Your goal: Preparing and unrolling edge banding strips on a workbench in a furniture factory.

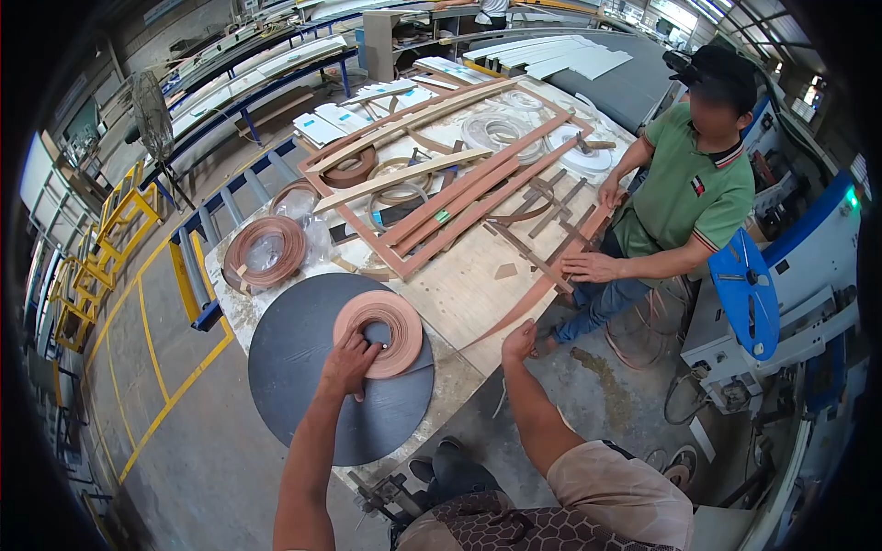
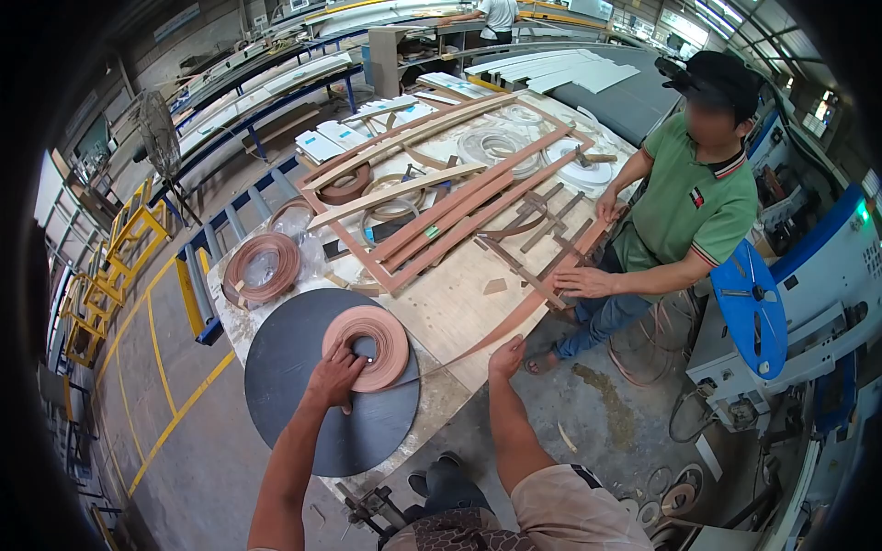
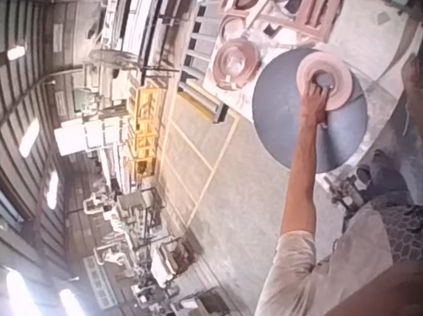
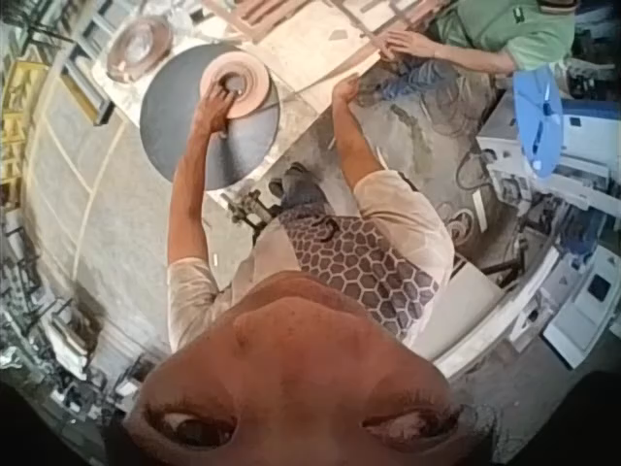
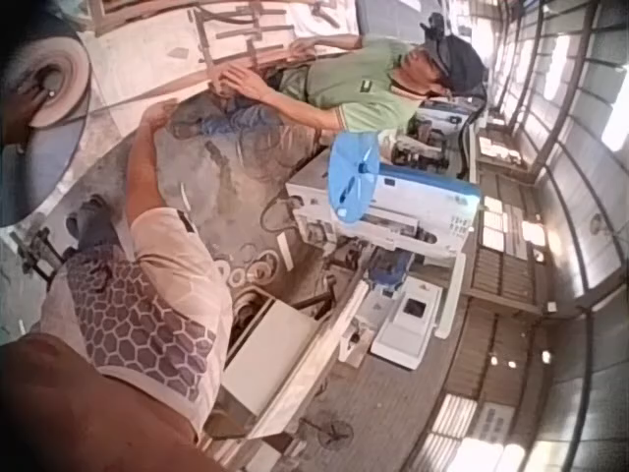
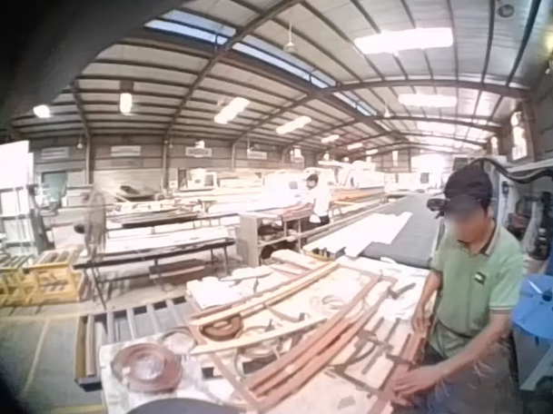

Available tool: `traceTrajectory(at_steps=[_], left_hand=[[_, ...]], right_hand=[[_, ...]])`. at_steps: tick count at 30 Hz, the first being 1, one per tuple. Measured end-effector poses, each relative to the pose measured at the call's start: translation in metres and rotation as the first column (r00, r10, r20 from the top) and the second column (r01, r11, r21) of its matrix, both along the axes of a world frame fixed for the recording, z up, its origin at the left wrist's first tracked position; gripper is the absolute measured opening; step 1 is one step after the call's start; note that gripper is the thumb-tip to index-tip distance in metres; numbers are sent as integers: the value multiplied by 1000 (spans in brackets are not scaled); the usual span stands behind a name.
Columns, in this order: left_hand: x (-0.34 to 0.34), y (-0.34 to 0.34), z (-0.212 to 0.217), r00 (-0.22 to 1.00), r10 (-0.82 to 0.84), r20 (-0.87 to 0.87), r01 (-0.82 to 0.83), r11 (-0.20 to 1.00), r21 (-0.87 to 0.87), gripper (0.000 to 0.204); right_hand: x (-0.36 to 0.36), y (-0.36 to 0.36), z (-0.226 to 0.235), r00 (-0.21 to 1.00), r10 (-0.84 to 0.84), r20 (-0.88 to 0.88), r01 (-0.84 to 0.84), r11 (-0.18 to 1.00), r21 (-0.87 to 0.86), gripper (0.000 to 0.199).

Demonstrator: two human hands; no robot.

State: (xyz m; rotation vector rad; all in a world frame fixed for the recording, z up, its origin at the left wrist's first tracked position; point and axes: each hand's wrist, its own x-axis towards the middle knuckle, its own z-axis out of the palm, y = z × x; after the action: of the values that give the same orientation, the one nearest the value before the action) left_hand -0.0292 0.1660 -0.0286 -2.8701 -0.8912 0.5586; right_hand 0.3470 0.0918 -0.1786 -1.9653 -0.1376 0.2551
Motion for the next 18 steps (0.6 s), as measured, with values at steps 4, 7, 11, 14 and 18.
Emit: traceTrajectory(at_steps=[4, 7, 11, 14, 18], left_hand=[[14, 0, 13, 997, 6, -73, -10, 998, -54, 127], [9, 1, 14, 998, 23, -65, -25, 999, -33, 129], [6, 1, 11, 999, 25, -24, -26, 999, -34, 133], [4, -1, 12, 999, 24, -30, -25, 999, -41, 134], [-1, -2, 8, 999, 33, -33, -34, 998, -46, 135]], right_hand=[[8, -4, -3, 1000, 13, -6, -14, 1000, -4, 64], [4, -2, 2, 996, 47, -78, -47, 999, -5, 64], [7, -2, -3, 998, 37, -53, -39, 999, -24, 64], [6, -5, -4, 997, 35, -63, -37, 999, -24, 64], [-1, -3, -8, 1000, 24, -18, -24, 1000, -10, 64]])
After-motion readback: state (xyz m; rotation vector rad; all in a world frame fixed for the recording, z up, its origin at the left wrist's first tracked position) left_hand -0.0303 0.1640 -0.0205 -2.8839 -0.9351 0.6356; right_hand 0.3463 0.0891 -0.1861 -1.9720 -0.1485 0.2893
